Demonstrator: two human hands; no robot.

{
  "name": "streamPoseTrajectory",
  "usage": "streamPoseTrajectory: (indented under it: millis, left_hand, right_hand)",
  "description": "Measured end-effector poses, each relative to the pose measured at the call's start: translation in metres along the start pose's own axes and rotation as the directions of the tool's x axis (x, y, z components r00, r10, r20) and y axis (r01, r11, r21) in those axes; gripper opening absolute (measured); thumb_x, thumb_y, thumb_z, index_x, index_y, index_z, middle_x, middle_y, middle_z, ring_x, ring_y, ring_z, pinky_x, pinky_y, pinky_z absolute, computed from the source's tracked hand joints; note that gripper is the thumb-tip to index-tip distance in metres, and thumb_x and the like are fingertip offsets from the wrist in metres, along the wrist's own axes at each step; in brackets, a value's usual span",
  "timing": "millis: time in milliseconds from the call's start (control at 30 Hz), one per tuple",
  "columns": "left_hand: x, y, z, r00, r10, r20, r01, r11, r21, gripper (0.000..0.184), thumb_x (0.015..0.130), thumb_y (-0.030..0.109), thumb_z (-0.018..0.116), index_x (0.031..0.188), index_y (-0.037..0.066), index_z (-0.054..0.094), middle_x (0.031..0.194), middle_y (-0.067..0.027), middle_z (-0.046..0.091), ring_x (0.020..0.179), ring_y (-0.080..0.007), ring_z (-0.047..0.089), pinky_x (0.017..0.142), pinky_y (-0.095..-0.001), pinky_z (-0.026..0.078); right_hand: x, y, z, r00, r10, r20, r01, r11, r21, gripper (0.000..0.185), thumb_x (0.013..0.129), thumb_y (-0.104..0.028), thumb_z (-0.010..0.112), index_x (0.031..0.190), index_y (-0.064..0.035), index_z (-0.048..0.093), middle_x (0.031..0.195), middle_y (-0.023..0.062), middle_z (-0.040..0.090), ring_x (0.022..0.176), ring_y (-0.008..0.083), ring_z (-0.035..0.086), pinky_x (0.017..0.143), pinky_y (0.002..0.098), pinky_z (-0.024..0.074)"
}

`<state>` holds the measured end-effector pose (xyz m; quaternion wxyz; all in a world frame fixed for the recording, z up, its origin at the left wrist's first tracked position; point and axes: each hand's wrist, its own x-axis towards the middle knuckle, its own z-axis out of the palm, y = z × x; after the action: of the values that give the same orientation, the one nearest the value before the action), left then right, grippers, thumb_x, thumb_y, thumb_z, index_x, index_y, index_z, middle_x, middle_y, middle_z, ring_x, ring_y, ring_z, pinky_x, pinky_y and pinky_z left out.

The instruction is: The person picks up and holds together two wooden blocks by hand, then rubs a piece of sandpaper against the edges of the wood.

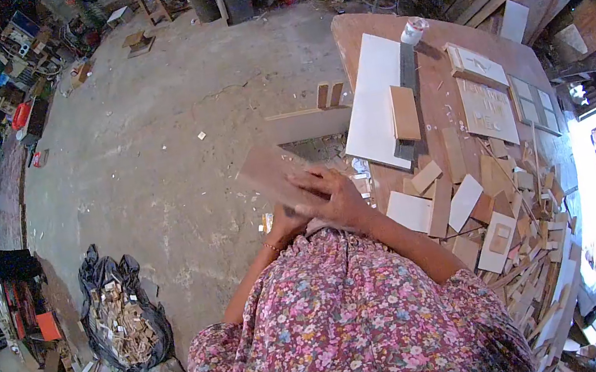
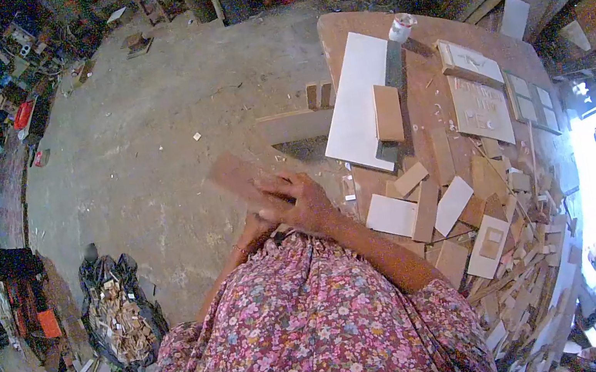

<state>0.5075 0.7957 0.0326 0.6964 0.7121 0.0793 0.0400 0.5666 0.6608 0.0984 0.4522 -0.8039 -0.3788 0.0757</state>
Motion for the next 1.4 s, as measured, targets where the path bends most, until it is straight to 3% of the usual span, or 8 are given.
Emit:
streamPoseTrajectory:
  millis: [67,300,367,433,467,567,700,1400]
  left_hand:
    - [0.010,-0.001,-0.004,0.963,0.059,0.262,-0.203,0.797,0.568,0.060,0.060,0.023,0.071,0.111,-0.001,0.051,0.102,-0.0200,0.059,0.094,-0.0317,0.058,0.081,-0.0358,0.046]
    - [0.005,0.022,0.007,0.994,-0.107,0.018,0.091,0.912,0.400,0.058,0.059,0.025,0.070,0.107,-0.003,0.052,0.099,-0.0214,0.059,0.092,-0.0328,0.058,0.079,-0.0382,0.046]
    - [0.010,0.004,0.000,0.971,-0.238,0.017,0.226,0.943,0.243,0.055,0.061,0.024,0.071,0.107,-0.002,0.053,0.094,-0.0182,0.060,0.088,-0.0285,0.059,0.076,-0.0364,0.047]
    - [0.007,-0.049,-0.003,0.975,-0.172,-0.140,0.058,0.806,-0.589,0.051,0.063,0.023,0.071,0.104,-0.002,0.054,0.089,-0.0153,0.062,0.083,-0.0256,0.060,0.071,-0.0355,0.048]
    - [0.005,-0.054,-0.009,0.990,0.061,-0.124,-0.074,0.993,-0.096,0.054,0.059,0.022,0.073,0.103,-0.002,0.054,0.089,-0.0167,0.061,0.083,-0.0278,0.060,0.071,-0.0364,0.048]
    - [0.005,0.020,-0.007,0.978,-0.189,0.093,0.124,0.872,0.473,0.057,0.055,0.023,0.073,0.102,-0.003,0.053,0.091,-0.0184,0.060,0.084,-0.0299,0.060,0.072,-0.0376,0.047]
    - [0.004,0.011,0.006,0.996,0.067,0.056,-0.084,0.909,0.408,0.056,0.055,0.023,0.072,0.101,-0.004,0.054,0.088,-0.0184,0.061,0.081,-0.0303,0.061,0.071,-0.0376,0.047]
    - [0.011,-0.018,-0.012,0.994,-0.073,-0.087,0.082,0.992,0.101,0.054,0.059,0.029,0.072,0.102,0.000,0.058,0.092,-0.0172,0.063,0.085,-0.0270,0.062,0.074,-0.0359,0.048]
  right_hand:
    - [0.007,0.016,0.000,0.998,0.058,-0.023,-0.057,0.998,0.041,0.050,0.071,-0.033,0.069,0.115,-0.0126,0.058,0.112,0.0154,0.055,0.101,0.0283,0.056,0.086,0.0340,0.0445]
    - [0.022,0.024,-0.004,0.987,0.135,-0.085,-0.134,0.991,0.022,0.048,0.073,-0.029,0.068,0.116,-0.0096,0.057,0.112,0.0151,0.056,0.102,0.0284,0.055,0.086,0.0356,0.0436]
    - [0.013,0.004,0.002,0.997,0.075,0.028,-0.077,0.993,0.086,0.049,0.072,-0.030,0.069,0.115,-0.0098,0.058,0.113,0.0153,0.055,0.104,0.0284,0.053,0.087,0.0370,0.0428]
    - [0.011,-0.006,-0.004,0.998,0.047,0.039,-0.050,0.995,0.081,0.048,0.072,-0.031,0.069,0.114,-0.0095,0.059,0.113,0.0152,0.055,0.105,0.0288,0.053,0.088,0.0372,0.0423]
    - [0.006,-0.008,-0.004,0.998,0.031,0.061,-0.036,0.996,0.081,0.048,0.072,-0.032,0.069,0.113,-0.0091,0.059,0.114,0.0152,0.055,0.106,0.0292,0.052,0.089,0.0375,0.0417]
    - [0.014,0.017,0.000,0.993,0.117,-0.030,-0.115,0.992,0.053,0.048,0.072,-0.034,0.068,0.112,-0.0085,0.059,0.114,0.0156,0.055,0.105,0.0305,0.053,0.090,0.0375,0.0414]
    - [0.027,0.051,0.006,0.981,0.133,-0.138,-0.129,0.991,0.042,0.051,0.069,-0.042,0.067,0.108,-0.0095,0.062,0.106,0.0156,0.058,0.099,0.0314,0.055,0.090,0.0375,0.0414]
    - [0.004,0.007,0.005,0.994,0.089,0.056,-0.093,0.993,0.074,0.055,0.073,-0.037,0.068,0.119,-0.0094,0.056,0.113,0.0146,0.055,0.101,0.0250,0.055,0.085,0.0341,0.0441]
